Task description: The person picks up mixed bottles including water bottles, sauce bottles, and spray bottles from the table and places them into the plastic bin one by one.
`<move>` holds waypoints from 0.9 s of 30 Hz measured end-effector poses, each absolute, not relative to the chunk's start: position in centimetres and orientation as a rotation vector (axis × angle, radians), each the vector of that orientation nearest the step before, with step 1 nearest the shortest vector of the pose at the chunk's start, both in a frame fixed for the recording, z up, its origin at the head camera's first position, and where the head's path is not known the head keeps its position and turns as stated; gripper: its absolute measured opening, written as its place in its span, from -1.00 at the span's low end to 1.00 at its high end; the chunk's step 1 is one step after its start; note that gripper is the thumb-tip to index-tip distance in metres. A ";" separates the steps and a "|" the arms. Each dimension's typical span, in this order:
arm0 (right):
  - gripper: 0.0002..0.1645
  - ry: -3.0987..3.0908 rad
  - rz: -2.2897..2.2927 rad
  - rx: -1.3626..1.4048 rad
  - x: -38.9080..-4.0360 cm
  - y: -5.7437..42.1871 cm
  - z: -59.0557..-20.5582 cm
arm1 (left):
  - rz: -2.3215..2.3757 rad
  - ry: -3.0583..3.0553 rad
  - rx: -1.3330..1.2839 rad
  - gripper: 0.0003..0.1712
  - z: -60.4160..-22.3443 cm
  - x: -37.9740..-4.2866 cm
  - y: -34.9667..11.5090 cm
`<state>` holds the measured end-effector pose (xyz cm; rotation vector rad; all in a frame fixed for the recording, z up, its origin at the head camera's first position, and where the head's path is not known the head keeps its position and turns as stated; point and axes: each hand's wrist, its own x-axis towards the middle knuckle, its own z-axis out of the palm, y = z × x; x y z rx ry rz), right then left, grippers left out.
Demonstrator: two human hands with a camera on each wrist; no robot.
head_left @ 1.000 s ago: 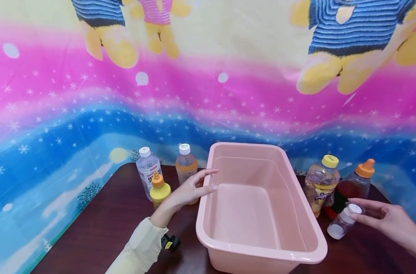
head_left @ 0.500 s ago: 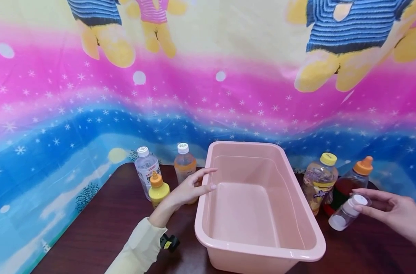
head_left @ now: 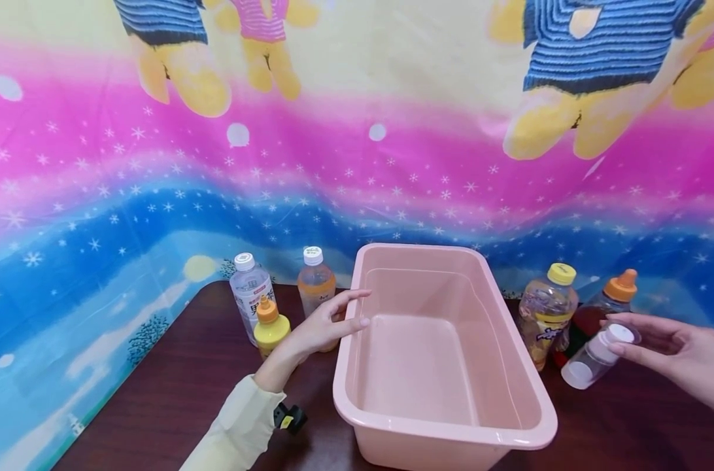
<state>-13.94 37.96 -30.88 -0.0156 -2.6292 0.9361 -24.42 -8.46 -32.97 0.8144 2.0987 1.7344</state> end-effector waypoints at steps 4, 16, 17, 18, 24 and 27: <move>-0.53 -2.601 0.937 -0.026 -13.8 37.9 -30.6 | 1.721 2.117 0.804 -0.28 -33.0 -24.4 -8.4; -0.47 -2.432 1.213 0.058 -13.4 37.9 -29.0 | 1.715 2.135 0.773 -0.29 -33.2 -24.3 -8.4; -0.46 -2.412 1.232 0.072 -13.3 37.8 -28.8 | 1.711 2.141 0.772 -0.29 -33.2 -24.2 -8.4; -0.46 -2.396 1.241 0.079 -13.4 37.7 -28.6 | 1.709 2.144 0.770 -0.29 -33.2 -24.2 -8.5; -0.48 -2.347 1.243 0.088 -13.2 36.9 -27.7 | 1.707 2.138 0.764 -0.29 -33.0 -24.3 -8.4; -0.50 -2.365 1.216 0.086 -13.3 36.6 -27.3 | 1.701 2.149 0.755 -0.29 -33.0 -24.3 -8.3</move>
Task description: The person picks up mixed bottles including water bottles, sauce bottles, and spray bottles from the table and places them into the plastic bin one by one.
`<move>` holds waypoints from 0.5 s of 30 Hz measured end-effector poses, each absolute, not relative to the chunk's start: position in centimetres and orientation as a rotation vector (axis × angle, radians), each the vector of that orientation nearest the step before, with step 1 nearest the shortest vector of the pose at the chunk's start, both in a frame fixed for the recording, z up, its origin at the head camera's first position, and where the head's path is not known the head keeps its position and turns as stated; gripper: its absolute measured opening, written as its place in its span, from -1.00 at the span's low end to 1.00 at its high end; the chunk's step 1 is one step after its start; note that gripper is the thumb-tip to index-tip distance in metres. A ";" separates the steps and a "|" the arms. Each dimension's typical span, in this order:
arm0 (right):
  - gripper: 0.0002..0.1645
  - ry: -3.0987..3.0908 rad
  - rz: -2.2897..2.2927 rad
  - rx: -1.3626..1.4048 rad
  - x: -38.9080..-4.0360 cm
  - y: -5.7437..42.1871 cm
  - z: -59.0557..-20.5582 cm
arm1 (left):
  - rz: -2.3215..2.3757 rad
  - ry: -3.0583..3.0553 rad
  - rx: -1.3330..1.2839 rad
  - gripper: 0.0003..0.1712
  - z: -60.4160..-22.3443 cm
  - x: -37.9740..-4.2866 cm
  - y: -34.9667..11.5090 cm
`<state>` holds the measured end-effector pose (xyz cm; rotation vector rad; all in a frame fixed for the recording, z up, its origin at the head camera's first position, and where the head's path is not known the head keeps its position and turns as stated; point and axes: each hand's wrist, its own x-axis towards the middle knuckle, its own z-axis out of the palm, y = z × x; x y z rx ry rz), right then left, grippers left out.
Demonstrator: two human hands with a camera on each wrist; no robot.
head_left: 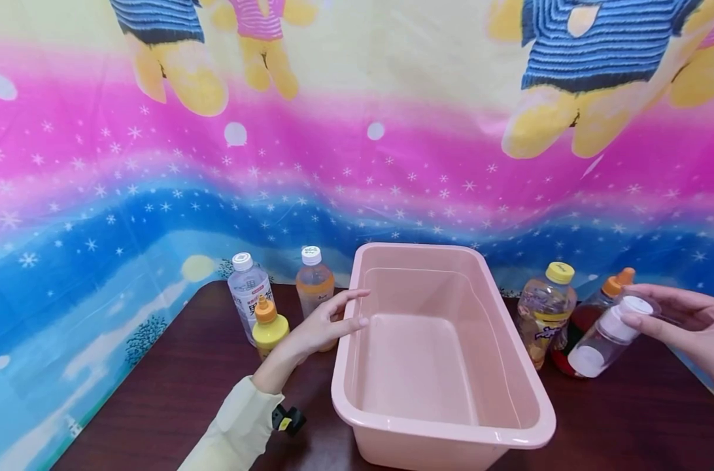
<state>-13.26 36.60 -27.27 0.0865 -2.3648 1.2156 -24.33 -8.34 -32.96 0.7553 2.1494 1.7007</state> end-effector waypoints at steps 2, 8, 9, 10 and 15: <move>-0.52 -2.388 1.186 0.080 -13.3 36.5 -27.0 | 1.699 2.150 0.749 -0.30 -33.0 -24.3 -8.3; -0.51 -2.435 1.078 0.038 -13.4 36.2 -26.6 | 1.710 2.136 0.749 -0.29 -33.0 -24.4 -8.4; -0.49 -2.425 1.084 0.050 -13.4 36.1 -26.5 | 1.714 2.133 0.751 -0.29 -32.9 -24.4 -8.4; -0.48 -2.410 1.101 0.067 -13.4 36.1 -26.4 | 1.717 2.130 0.753 -0.29 -32.9 -24.4 -8.4; -0.46 -2.329 1.206 0.172 -13.4 35.7 -25.7 | 1.722 2.127 0.757 -0.28 -32.9 -24.3 -8.4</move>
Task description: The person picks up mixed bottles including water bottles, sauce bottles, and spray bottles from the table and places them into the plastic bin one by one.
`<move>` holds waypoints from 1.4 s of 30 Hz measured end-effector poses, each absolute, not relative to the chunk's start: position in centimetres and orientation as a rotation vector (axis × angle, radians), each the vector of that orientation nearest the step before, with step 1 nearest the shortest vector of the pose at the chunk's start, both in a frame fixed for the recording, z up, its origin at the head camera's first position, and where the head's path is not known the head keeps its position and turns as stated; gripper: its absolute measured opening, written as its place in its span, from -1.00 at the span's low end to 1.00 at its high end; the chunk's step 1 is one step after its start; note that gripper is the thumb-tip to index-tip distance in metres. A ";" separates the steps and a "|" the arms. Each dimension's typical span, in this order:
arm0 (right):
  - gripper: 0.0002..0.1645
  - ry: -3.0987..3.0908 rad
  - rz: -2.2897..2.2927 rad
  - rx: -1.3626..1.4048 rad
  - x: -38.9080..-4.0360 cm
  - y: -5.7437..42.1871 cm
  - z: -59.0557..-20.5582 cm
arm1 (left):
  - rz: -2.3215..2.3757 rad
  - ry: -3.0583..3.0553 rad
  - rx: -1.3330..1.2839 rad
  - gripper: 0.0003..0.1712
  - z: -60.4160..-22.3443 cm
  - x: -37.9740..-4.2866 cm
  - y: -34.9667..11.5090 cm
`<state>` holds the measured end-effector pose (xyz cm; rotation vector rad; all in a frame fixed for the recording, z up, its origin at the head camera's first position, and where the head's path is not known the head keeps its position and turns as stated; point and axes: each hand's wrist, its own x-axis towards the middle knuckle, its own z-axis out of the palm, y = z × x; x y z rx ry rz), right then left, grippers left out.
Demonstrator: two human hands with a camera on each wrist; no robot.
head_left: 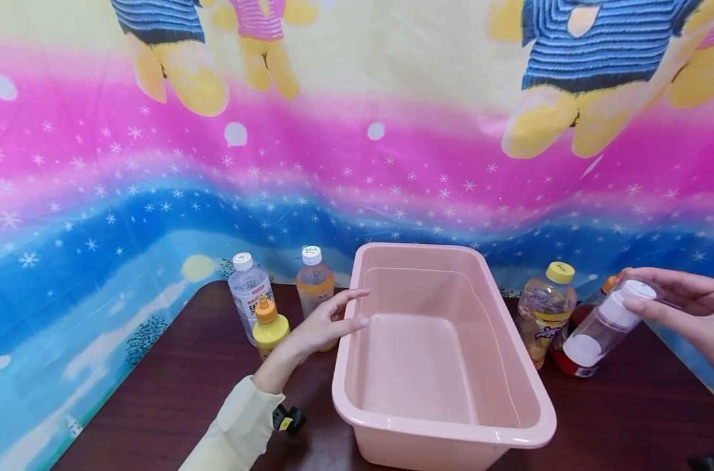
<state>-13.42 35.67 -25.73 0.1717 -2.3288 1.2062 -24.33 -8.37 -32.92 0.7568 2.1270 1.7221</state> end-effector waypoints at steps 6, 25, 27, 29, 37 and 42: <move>-0.47 -2.300 1.217 0.193 -13.3 34.7 -24.8 | 1.727 2.118 0.753 -0.27 -32.9 -24.3 -8.3; -0.47 -2.289 1.222 0.303 -13.6 32.9 -23.1 | 1.747 2.093 0.759 -0.27 -32.8 -24.2 -8.3; -0.47 -2.296 1.213 0.294 -13.6 32.7 -23.0 | 1.746 2.092 0.759 -0.27 -32.8 -24.2 -8.3; -0.46 -2.312 1.197 0.268 -13.6 32.5 -22.9 | 1.748 2.089 0.755 -0.27 -32.8 -24.2 -8.3; -0.48 -2.338 1.144 0.211 -13.6 31.2 -21.9 | 1.733 2.109 0.748 -0.26 -32.8 -24.1 -8.4; -0.50 -2.348 1.170 0.199 -13.5 30.3 -21.4 | 1.736 2.110 0.749 -0.26 -32.7 -24.1 -8.3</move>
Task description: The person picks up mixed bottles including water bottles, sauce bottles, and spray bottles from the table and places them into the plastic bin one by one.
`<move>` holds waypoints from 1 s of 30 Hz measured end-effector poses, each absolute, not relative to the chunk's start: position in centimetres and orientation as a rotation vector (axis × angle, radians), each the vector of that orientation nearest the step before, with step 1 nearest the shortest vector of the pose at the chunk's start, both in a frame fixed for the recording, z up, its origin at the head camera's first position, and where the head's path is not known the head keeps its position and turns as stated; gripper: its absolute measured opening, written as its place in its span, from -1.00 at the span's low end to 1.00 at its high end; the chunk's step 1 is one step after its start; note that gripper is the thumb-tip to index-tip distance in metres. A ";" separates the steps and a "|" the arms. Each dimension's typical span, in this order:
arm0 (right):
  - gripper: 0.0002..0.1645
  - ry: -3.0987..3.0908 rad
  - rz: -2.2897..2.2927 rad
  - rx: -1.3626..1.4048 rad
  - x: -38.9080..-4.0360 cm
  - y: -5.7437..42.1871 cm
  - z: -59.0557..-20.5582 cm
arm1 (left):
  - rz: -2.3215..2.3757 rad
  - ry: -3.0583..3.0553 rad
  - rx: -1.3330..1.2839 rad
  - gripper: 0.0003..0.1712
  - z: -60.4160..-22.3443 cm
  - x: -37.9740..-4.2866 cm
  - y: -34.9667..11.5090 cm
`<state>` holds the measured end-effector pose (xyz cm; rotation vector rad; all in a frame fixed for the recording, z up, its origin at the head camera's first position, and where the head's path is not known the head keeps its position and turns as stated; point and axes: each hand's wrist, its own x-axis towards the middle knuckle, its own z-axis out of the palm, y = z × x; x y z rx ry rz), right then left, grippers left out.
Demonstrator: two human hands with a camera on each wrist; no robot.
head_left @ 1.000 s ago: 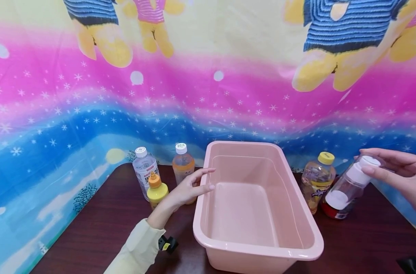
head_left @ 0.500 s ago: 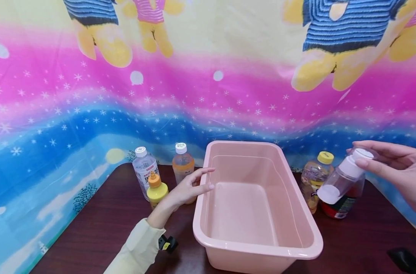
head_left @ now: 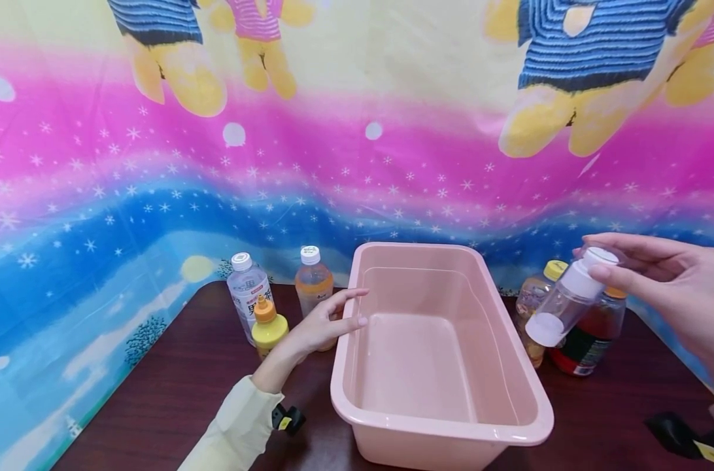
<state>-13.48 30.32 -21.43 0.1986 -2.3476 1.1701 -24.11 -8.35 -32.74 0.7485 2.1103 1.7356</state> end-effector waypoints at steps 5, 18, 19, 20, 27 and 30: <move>-0.51 -2.361 1.154 0.163 -13.2 29.5 -21.2 | 1.746 2.094 0.754 -0.27 -32.8 -24.2 -8.3; -0.53 -2.383 1.141 0.168 -12.9 28.3 -21.1 | 1.743 2.093 0.752 -0.30 -32.8 -24.2 -8.3; -0.53 -2.388 1.150 0.177 -12.9 28.3 -21.2 | 1.743 2.092 0.754 -0.29 -32.8 -24.2 -8.3; -0.52 -2.395 1.158 0.183 -12.9 28.3 -21.2 | 1.745 2.087 0.756 -0.28 -32.9 -24.2 -8.3; -0.51 -2.412 1.211 0.272 -13.0 28.1 -21.6 | 1.752 2.080 0.759 -0.28 -32.9 -24.2 -8.3; -0.51 -2.425 1.209 0.270 -13.1 27.8 -21.7 | 1.747 2.092 0.757 -0.28 -32.9 -24.2 -8.3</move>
